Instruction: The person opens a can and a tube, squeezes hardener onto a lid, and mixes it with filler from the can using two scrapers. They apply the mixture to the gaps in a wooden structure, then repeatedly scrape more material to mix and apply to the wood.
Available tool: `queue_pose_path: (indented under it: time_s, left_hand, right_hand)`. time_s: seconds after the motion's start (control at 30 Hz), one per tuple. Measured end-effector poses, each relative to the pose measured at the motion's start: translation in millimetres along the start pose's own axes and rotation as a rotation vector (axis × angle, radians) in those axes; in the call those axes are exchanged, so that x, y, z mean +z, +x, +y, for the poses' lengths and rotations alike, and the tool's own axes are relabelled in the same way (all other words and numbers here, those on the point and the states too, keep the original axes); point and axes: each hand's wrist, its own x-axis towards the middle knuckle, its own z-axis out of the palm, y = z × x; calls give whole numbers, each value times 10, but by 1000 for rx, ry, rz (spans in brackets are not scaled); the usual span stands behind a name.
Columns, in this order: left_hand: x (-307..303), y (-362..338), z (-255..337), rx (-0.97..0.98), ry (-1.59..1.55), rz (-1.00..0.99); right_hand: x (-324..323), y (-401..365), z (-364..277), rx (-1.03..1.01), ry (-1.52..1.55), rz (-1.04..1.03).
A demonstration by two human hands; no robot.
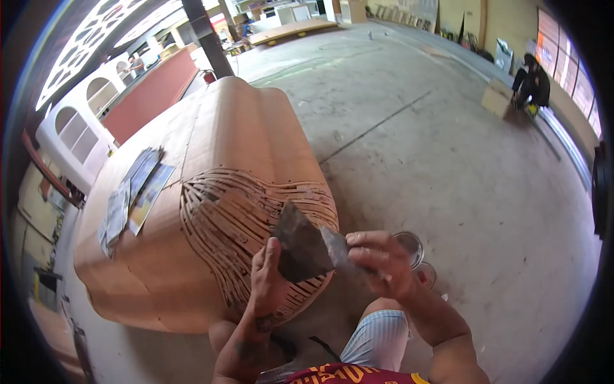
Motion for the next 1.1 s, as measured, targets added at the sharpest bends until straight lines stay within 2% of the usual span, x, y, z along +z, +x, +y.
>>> queue_pose_path:
  time_s: [0.07, 0.17, 0.27, 0.37, 0.57, 0.77, 0.87, 0.97, 1.07, 1.1]
  left_hand:
    - [205, -288, 170, 15, -426, -314]
    - [269, -631, 327, 22, -514, -331]
    - [218, -938, 381, 36, -558, -321]
    - [166, -1192, 404, 104, -604, -382]
    - [-50, -1593, 382, 211, -514, -342]
    - [-296, -1712, 152, 223, -504, -375]
    - [-319, -1874, 291, 143, -557, -446]
    - [-385, -1930, 336, 170, -535, -387]
    - [-574, -1737, 243, 395, -285, -185]
    - [-597, -1717, 246, 431, -240, -165]
  right_hand:
    - [46, 38, -322, -152, -130, -117]
    - [126, -43, -701, -192, -337, -214]
    - [178, -36, -1034, -202, -379, -288]
    - [282, -79, -1264, -185, -427, -270]
    - [456, -157, -1567, -189, -384, -274]
    - [570, -358, -1686, -116, -322, -218]
    - [486, -469, -1664, 52, -414, -264]
    - [382, -722, -1453, 274, -466, -209]
    - [322, -941, -1477, 996, 283, 287]
    - [298, -962, -1517, 972, 406, 333]
